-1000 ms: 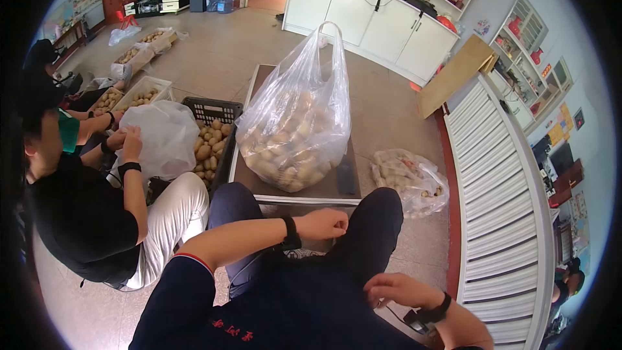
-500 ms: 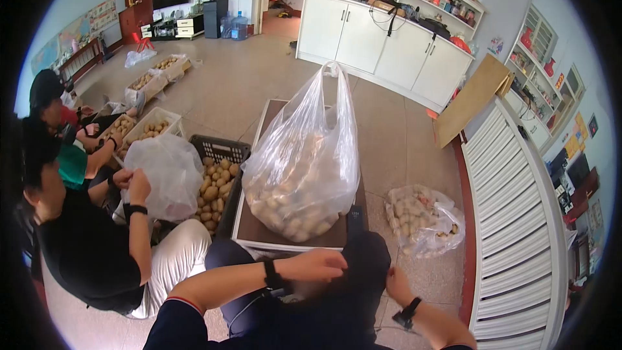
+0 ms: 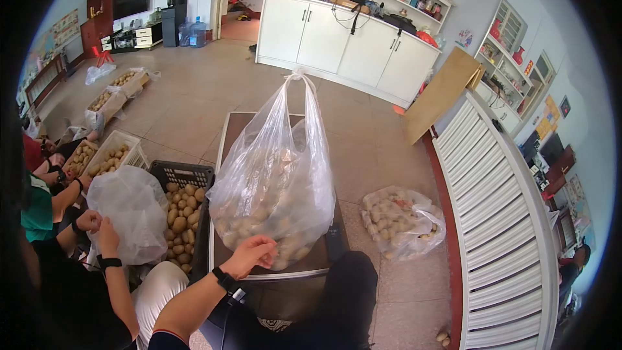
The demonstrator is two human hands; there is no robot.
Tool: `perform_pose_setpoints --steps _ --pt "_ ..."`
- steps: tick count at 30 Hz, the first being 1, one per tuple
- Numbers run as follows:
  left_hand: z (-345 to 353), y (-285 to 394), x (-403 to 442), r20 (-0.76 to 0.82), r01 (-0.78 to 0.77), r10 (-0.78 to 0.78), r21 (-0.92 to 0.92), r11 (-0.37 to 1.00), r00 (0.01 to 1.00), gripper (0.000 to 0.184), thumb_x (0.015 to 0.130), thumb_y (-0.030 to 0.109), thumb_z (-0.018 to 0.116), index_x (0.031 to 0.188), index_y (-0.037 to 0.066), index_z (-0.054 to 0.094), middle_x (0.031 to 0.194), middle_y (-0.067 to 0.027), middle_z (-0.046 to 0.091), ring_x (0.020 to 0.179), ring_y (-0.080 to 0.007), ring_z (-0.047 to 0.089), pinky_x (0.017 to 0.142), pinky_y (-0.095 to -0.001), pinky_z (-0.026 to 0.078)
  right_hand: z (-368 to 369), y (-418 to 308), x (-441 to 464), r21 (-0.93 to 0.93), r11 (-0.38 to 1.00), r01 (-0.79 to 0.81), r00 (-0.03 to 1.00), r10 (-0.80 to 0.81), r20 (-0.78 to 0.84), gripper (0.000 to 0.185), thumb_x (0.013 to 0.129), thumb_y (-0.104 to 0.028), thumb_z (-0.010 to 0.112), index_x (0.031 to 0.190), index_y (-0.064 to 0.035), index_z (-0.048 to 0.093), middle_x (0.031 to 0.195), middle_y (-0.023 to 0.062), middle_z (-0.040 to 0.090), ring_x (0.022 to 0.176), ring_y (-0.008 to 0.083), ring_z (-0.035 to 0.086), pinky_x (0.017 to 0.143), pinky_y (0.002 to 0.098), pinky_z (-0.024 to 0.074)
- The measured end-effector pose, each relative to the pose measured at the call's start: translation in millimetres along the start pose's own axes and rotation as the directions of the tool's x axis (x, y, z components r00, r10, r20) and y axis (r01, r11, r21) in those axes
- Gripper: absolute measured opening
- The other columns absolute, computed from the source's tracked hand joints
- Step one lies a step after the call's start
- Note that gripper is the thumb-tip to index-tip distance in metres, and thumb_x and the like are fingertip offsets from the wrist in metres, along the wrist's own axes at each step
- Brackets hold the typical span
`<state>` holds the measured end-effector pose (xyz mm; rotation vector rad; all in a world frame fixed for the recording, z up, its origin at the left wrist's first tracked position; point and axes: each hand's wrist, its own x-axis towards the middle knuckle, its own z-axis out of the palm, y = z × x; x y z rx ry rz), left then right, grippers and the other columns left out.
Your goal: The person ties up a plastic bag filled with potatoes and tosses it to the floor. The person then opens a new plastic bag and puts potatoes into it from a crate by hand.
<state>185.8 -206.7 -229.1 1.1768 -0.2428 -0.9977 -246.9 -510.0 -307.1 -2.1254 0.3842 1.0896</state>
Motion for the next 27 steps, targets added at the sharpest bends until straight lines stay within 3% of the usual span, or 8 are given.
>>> perform_pose_setpoints --steps 5,11,15,17,18,21,23,27 --pt "-22.9 -3.8 -7.4 -0.064 0.03 -0.035 -0.077 0.997 0.997 0.018 0.095 0.018 0.06 0.108 0.006 0.06 0.088 -0.003 0.063 0.071 -0.0141 0.063 0.064 -0.0305 0.056 -32.5 -41.4 -28.1 0.043 0.999 -0.014 0.938 -0.002 0.348 0.024 0.091 -0.021 0.055 0.099 -0.0024 0.068 0.093 0.0216 0.068 0.089 0.0323 0.066 0.075 0.0421 0.0512" --pt "-30.2 0.6 -1.5 -0.134 0.014 -0.029 -0.11 0.994 0.991 0.013 0.092 0.02 0.061 0.099 0.008 0.061 0.085 -0.003 0.064 0.069 -0.0146 0.062 0.061 -0.0298 0.054 -76.5 -116.3 -33.7 0.136 0.973 0.189 0.42 -0.205 0.884 0.024 0.091 -0.022 0.055 0.097 -0.0035 0.069 0.091 0.0201 0.068 0.087 0.0295 0.067 0.074 0.0401 0.0514" --pt "-28.1 14.4 -8.7 -0.166 -0.038 0.011 -0.156 0.987 0.986 0.015 0.092 0.021 0.062 0.1 0.008 0.061 0.084 -0.003 0.064 0.069 -0.015 0.063 0.059 -0.0292 0.054 -173.9 -268.9 -11.2 -0.251 0.853 0.458 0.868 -0.368 0.332 0.024 0.089 -0.02 0.066 0.105 -0.0016 0.066 0.096 0.0129 0.069 0.091 0.0227 0.065 0.082 0.0346 0.0514" --pt "-30.5 28.5 -13.8 -0.182 -0.041 0.012 -0.156 0.987 0.983 0.015 0.092 0.021 0.062 0.1 0.008 0.06 0.084 -0.0029 0.064 0.068 -0.015 0.063 0.06 -0.0291 0.054 -209.4 -318.8 4.2 -0.376 0.619 0.69 0.585 -0.782 -0.213 0.034 0.086 -0.026 0.066 0.112 -0.0054 0.058 0.103 0.015 0.061 0.097 0.0307 0.059 0.085 0.0409 0.0474" --pt "-34.1 33.8 -16.7 -0.19 -0.072 0.041 -0.159 0.985 0.981 0.015 0.092 0.021 0.062 0.1 0.009 0.06 0.083 -0.0027 0.064 0.068 -0.0148 0.063 0.06 -0.0289 0.054 -229.4 -340.0 5.6 -0.392 0.785 0.48 0.64 -0.619 -0.455 0.044 0.083 -0.023 0.069 0.117 -0.0001 0.054 0.116 0.0185 0.056 0.111 0.0338 0.053 0.095 0.0423 0.0434" --pt "-32.3 57.2 -22.4 -0.238 -0.142 0.103 -0.154 0.978 0.966 0.013 0.093 0.02 0.061 0.1 0.008 0.06 0.082 -0.0024 0.063 0.066 -0.0144 0.062 0.061 -0.0282 0.053 -297.5 -380.2 41.4 -0.492 0.753 0.437 -0.124 -0.491 -0.862 0.058 0.082 -0.022 0.07 0.126 0.0073 0.046 0.129 0.0257 0.049 0.123 0.0367 0.047 0.104 0.0423 0.0371" --pt "-27.2 66.3 -21.6 -0.264 -0.25 0.19 -0.217 0.944 0.946 0.013 0.094 0.018 0.059 0.102 0.008 0.059 0.082 -0.0018 0.062 0.067 -0.0142 0.062 0.059 -0.0282 0.053 -338.6 -392.5 75.4 -0.433 0.778 0.455 -0.212 -0.378 -0.901 0.055 0.085 -0.024 0.069 0.128 0.0012 0.047 0.121 0.0213 0.056 0.115 0.0336 0.054 0.099 0.0421 0.0416" --pt "-25.7 61.9 -12.8 -0.363 -0.399 0.319 -0.17 0.901 0.876 0.014 0.098 0.018 0.053 0.104 0.008 0.06 0.097 -0.0026 0.063 0.079 -0.0141 0.062 0.067 -0.0302 0.053 -299.0 -399.7 120.3 -0.259 0.691 0.675 0.284 -0.568 -0.773 0.042 0.092 -0.021 0.061 0.13 -0.0046 0.052 0.091 0.0109 0.067 0.082 0.0191 0.063 0.075 0.0324 0.0502"
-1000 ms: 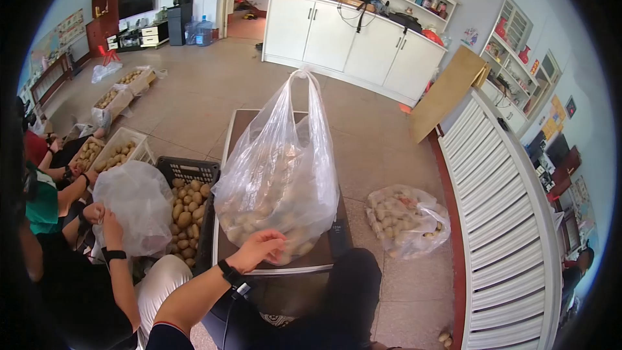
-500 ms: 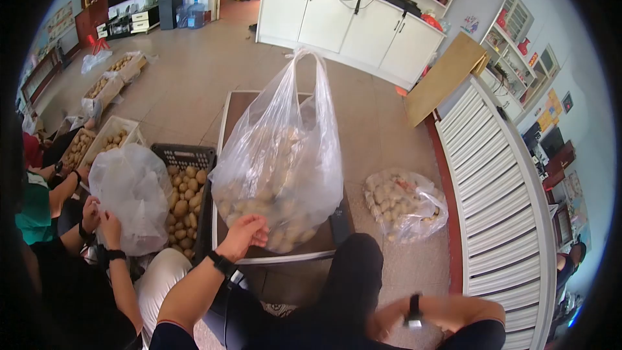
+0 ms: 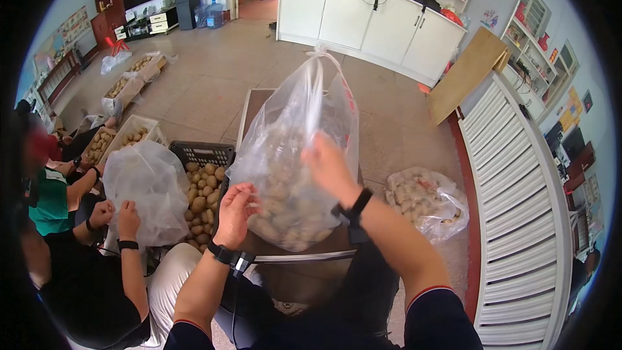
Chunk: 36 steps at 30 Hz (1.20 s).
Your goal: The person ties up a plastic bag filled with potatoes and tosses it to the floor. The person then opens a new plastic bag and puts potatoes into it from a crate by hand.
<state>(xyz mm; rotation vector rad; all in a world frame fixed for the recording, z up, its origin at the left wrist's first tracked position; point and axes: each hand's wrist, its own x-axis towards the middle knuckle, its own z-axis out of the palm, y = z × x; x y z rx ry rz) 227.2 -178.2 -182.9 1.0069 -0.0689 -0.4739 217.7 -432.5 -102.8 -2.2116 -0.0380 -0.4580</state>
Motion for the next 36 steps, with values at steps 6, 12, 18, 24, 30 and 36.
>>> perform_pose_setpoints --steps 6,12,18,24,30,36 --pt "-1.8 9.0 0.6 -0.156 -0.419 0.468 0.266 0.868 0.87 0.021 0.098 0.018 0.051 0.113 0.006 0.06 0.114 -0.0054 0.061 0.102 -0.0162 0.057 0.09 -0.033 0.046 75.8 8.3 -193.3 0.143 0.956 0.255 0.467 -0.251 0.848 0.023 0.093 -0.022 0.051 0.11 -0.0185 0.066 0.098 0.0144 0.068 0.091 0.0343 0.065 0.077 0.0466 0.0512" --pt "20.7 -26.7 1.4 0.632 -0.675 0.255 0.724 0.145 0.732 0.036 0.084 0.016 0.064 0.119 0.007 0.06 0.125 -0.0131 0.06 0.112 -0.0318 0.058 0.093 -0.0427 0.046 115.6 83.6 -289.4 0.062 0.935 0.349 0.206 -0.141 0.968 0.026 0.087 -0.021 0.057 0.111 -0.0112 0.062 0.089 0.0151 0.064 0.088 0.0362 0.063 0.077 0.0485 0.0504" --pt "-12.8 -52.7 14.1 0.491 -0.491 -0.007 0.871 0.021 0.871 0.048 0.083 0.02 0.068 0.126 0.004 0.053 0.133 -0.0145 0.053 0.115 -0.0361 0.055 0.096 -0.0429 0.046 31.2 1.7 -145.6 -0.042 0.993 0.107 0.589 -0.029 0.808 0.024 0.086 -0.021 0.06 0.104 -0.0063 0.059 0.094 0.016 0.061 0.092 0.0324 0.062 0.082 0.0431 0.0499" --pt "-34.8 -52.7 23.2 0.053 -0.06 0.168 0.997 0.038 0.984 0.05 0.083 0.029 0.067 0.125 0.007 0.052 0.131 -0.015 0.053 0.107 -0.039 0.059 0.091 -0.0467 0.049 -29.2 5.9 -23.8 0.465 0.813 -0.35 0.92 0.391 0.01 0.049 0.09 -0.031 0.066 0.123 -0.0014 0.046 0.082 0.0072 0.06 0.063 0.0132 0.057 0.056 0.0267 0.0469" --pt "-70.8 -51.9 47.9 -0.186 0.15 0.309 0.979 0.139 0.932 0.062 0.083 0.032 0.067 0.133 0.001 0.045 0.141 -0.0208 0.044 0.124 -0.0397 0.049 0.101 -0.0455 0.043 6.8 6.3 -8.5 0.092 0.879 -0.468 0.773 0.356 0.524 0.075 0.086 -0.042 0.07 0.142 -0.0041 0.036 0.081 0.0069 0.061 0.059 0.0121 0.059 0.052 0.0253 0.047" --pt "-84.0 -49.1 57.9 -0.311 0.234 0.293 0.934 0.271 0.904 0.071 0.083 0.034 0.067 0.138 -0.002 0.04 0.143 -0.022 0.04 0.129 -0.0386 0.044 0.105 -0.0436 0.041 43.0 31.0 -17.7 -0.358 0.928 -0.101 0.876 0.254 0.409 0.079 0.076 -0.052 0.075 0.126 0.0022 0.046 0.083 0.0165 0.065 0.075 0.0301 0.066 0.067 0.0405 0.0522"
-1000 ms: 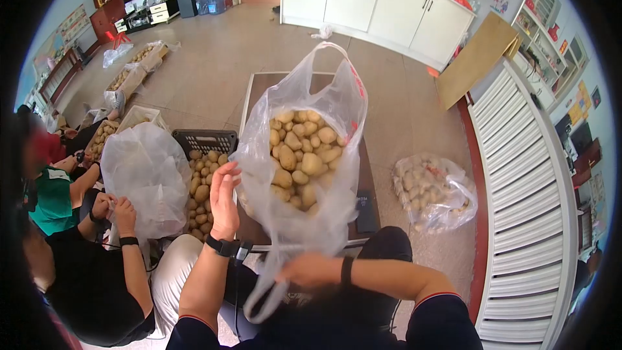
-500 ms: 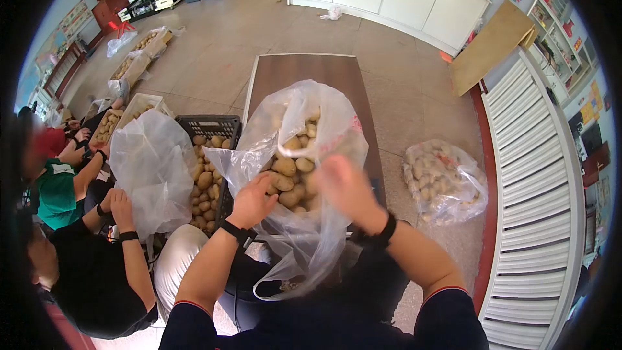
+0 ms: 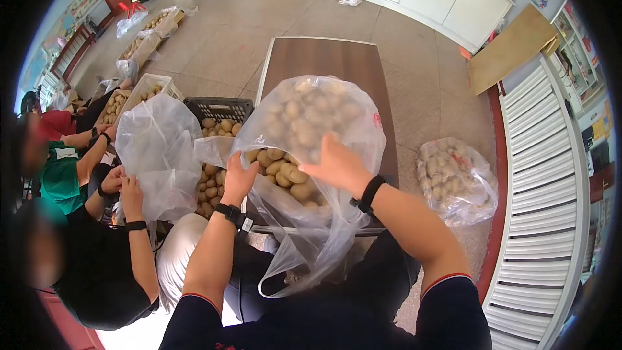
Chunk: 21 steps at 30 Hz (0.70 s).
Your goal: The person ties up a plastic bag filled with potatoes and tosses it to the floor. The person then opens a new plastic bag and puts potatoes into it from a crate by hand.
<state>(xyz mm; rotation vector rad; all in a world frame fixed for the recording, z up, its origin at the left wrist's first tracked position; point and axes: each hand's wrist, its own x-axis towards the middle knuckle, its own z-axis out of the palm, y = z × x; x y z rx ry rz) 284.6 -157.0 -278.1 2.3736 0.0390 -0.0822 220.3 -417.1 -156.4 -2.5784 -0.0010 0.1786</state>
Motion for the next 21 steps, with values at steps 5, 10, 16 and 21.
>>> perform_pose_setpoints --steps 5,10,16,21 --pt "9.1 -10.5 4.5 -0.011 -0.054 0.054 0.008 0.999 0.998 0.072 0.083 0.035 0.067 0.138 -0.001 0.04 0.143 -0.0217 0.041 0.131 -0.038 0.042 0.106 -0.0431 0.04 23.5 32.7 -7.5 -0.381 0.924 -0.012 1.0 0.018 0.011 0.063 0.075 -0.05 0.073 0.109 0.0006 0.056 0.088 0.0227 0.066 0.084 0.0403 0.065 0.072 0.0477 0.0512" --pt "10.4 -8.8 5.2 0.033 -0.07 0.071 -0.008 0.997 0.997 0.07 0.082 0.034 0.068 0.137 -0.001 0.043 0.143 -0.0212 0.041 0.131 -0.0373 0.042 0.106 -0.0428 0.04 38.5 109.2 28.5 -0.279 0.96 0.03 0.999 -0.024 0.025 0.028 0.083 -0.025 0.064 0.074 0.0016 0.065 0.072 0.0197 0.067 0.071 0.0339 0.069 0.059 0.0452 0.0531" --pt "10.2 2.2 1.5 0.135 -0.057 0.063 -0.047 0.997 0.989 0.07 0.079 0.033 0.071 0.137 0.002 0.045 0.14 -0.0215 0.046 0.13 -0.0379 0.043 0.107 -0.0425 0.039 -21.7 119.5 94.1 0.733 0.511 -0.45 0.865 0.452 0.216 0.015 0.09 -0.007 0.051 0.1 -0.0012 0.06 0.092 0.0175 0.066 0.06 0.0202 0.067 0.044 0.0327 0.0525" --pt "23.9 -6.6 2.3 0.163 -0.189 0.187 -0.001 0.982 0.969 0.069 0.076 0.032 0.073 0.135 0.005 0.05 0.142 -0.0209 0.045 0.131 -0.0393 0.042 0.109 -0.0434 0.037 -42.1 81.7 134.9 0.96 0.24 -0.142 0.85 0.527 -0.007 0.032 0.09 -0.001 0.045 0.12 0.0016 0.053 0.108 0.0194 0.063 0.079 0.0259 0.069 0.065 0.0336 0.0604"
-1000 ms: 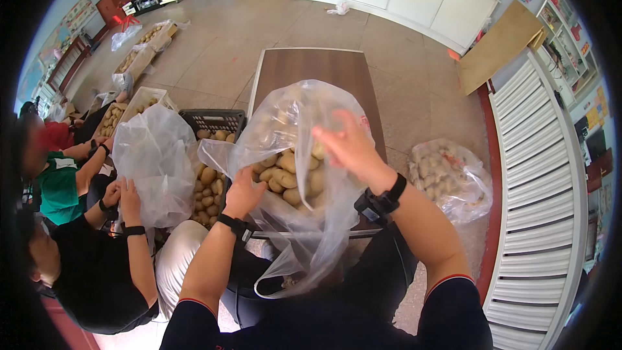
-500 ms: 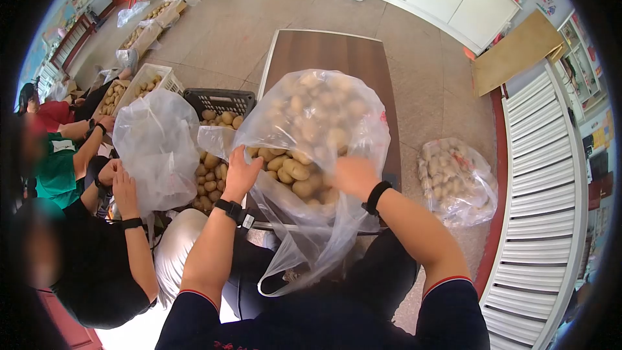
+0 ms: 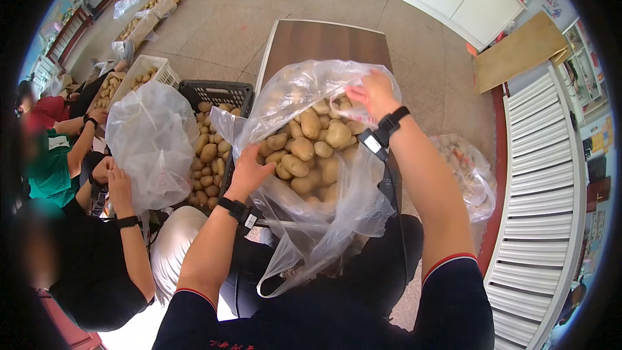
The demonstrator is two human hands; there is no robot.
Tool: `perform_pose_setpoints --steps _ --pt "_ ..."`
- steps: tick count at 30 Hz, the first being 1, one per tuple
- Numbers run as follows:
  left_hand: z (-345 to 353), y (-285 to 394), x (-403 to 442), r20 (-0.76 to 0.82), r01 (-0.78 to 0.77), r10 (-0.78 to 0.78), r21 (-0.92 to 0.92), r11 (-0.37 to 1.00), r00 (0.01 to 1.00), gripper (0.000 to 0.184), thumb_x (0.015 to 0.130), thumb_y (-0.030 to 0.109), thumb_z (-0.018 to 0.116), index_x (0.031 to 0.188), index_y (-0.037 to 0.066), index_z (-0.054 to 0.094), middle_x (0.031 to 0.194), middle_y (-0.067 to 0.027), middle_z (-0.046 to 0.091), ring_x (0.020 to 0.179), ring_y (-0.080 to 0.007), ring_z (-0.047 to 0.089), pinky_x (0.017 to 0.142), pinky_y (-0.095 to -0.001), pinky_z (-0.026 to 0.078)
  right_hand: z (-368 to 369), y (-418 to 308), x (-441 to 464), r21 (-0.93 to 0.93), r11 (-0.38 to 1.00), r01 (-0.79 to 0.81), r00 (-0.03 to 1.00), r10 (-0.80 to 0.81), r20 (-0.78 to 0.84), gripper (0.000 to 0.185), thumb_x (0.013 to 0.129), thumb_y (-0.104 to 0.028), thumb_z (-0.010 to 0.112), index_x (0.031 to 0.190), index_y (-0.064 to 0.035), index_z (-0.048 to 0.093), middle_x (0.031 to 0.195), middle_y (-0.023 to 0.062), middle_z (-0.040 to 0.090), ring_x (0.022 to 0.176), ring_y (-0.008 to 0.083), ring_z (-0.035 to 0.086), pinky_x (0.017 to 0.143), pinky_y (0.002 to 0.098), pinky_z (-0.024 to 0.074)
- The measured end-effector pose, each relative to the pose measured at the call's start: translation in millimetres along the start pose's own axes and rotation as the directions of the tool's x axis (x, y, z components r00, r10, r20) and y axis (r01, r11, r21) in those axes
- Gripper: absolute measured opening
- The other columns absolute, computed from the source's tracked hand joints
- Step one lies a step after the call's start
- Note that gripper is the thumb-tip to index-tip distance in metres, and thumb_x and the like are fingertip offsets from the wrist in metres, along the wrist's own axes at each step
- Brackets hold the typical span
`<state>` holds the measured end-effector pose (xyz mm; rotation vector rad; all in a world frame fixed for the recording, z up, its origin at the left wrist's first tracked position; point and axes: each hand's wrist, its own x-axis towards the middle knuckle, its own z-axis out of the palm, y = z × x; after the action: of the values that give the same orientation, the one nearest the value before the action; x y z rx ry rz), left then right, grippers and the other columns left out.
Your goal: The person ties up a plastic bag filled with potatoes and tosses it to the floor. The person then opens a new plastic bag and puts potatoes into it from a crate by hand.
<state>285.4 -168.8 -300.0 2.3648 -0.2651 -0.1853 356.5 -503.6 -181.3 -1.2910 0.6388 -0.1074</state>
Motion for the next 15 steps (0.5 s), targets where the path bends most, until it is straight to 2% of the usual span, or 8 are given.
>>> perform_pose_setpoints --steps 3,5,6,7,9,11,14,15 --pt "-0.5 3.1 -1.5 0.009 0.03 -0.03 0.008 1.0 1.0 0.068 0.076 0.033 0.073 0.134 0.005 0.051 0.144 -0.0206 0.043 0.132 -0.0389 0.04 0.109 -0.0435 0.036 19.7 -3.7 30.7 -0.03 0.97 0.242 0.97 -0.242 -0.025 0.036 0.088 0.0 0.045 0.123 0.0006 0.055 0.108 0.0195 0.065 0.096 0.0305 0.067 0.076 0.0367 0.0578" --pt "-2.6 3.7 -0.9 0.021 0.038 -0.038 0.015 0.999 0.999 0.068 0.076 0.033 0.073 0.133 0.005 0.052 0.145 -0.0205 0.043 0.133 -0.0386 0.04 0.11 -0.0432 0.036 23.9 -2.1 53.6 -0.595 0.451 0.665 0.694 -0.667 0.271 0.037 0.086 0.0 0.047 0.122 -0.0005 0.056 0.113 0.0209 0.064 0.102 0.0338 0.064 0.082 0.0393 0.0534" --pt "-3.4 4.1 -0.8 0.029 0.042 -0.042 0.022 0.999 0.999 0.067 0.076 0.034 0.072 0.133 0.005 0.052 0.145 -0.0205 0.042 0.133 -0.0383 0.039 0.11 -0.043 0.036 23.3 -1.9 56.0 -0.657 0.191 0.729 0.539 -0.752 0.379 0.038 0.084 -0.002 0.048 0.121 -0.0029 0.057 0.117 0.0222 0.062 0.101 0.0365 0.063 0.085 0.0421 0.0493" --pt "-4.1 4.8 -0.6 0.032 0.046 -0.047 0.022 0.999 0.998 0.067 0.076 0.034 0.072 0.133 0.005 0.052 0.145 -0.0205 0.042 0.133 -0.0383 0.039 0.11 -0.043 0.036 20.2 -2.3 57.4 -0.657 0.193 0.728 0.542 -0.749 0.381 0.038 0.084 -0.002 0.048 0.121 -0.0029 0.057 0.117 0.0222 0.062 0.101 0.0365 0.063 0.085 0.0421 0.0493" --pt "-6.5 6.5 -2.3 0.082 0.063 -0.067 0.056 0.996 0.994 0.065 0.076 0.035 0.072 0.13 0.005 0.054 0.145 -0.0198 0.042 0.133 -0.038 0.039 0.11 -0.0428 0.036 11.7 -2.9 56.9 -0.678 -0.134 0.723 0.435 -0.674 0.597 0.04 0.085 -0.001 0.048 0.124 -0.0046 0.057 0.118 0.0222 0.062 0.103 0.0386 0.061 0.088 0.0436 0.0488" --pt "-9.5 12.7 -6.4 0.084 0.061 -0.064 0.038 0.997 0.994 0.063 0.076 0.033 0.073 0.128 0.003 0.056 0.142 -0.0207 0.046 0.131 -0.0382 0.042 0.109 -0.0424 0.037 -11.3 17.7 76.9 -0.632 -0.15 0.76 0.397 -0.662 0.635 0.041 0.084 0.0 0.047 0.124 -0.0034 0.056 0.118 0.0237 0.061 0.107 0.0407 0.059 0.092 0.0446 0.0471" --pt "-6.2 11.2 -9.9 0.068 0.032 -0.035 0.041 0.999 0.997 0.059 0.076 0.032 0.074 0.124 0.002 0.058 0.136 -0.0202 0.051 0.126 -0.0382 0.046 0.107 -0.0422 0.039 -44.9 64.4 109.1 -0.773 0.085 0.629 0.687 -0.528 0.5 0.04 0.083 0.0 0.049 0.122 0.0002 0.054 0.118 0.0269 0.06 0.111 0.0433 0.055 0.099 0.0454 0.0431" --pt "-4.3 11.1 -12.1 0.057 0.006 -0.01 0.064 0.998 0.998 0.058 0.076 0.031 0.073 0.124 0.003 0.058 0.134 -0.0189 0.053 0.125 -0.0381 0.047 0.106 -0.0422 0.039 -43.1 62.8 94.4 -0.775 0.087 0.626 0.69 -0.525 0.498 0.04 0.083 0.0 0.049 0.122 0.0002 0.054 0.118 0.0269 0.06 0.111 0.0433 0.055 0.099 0.0454 0.0431"
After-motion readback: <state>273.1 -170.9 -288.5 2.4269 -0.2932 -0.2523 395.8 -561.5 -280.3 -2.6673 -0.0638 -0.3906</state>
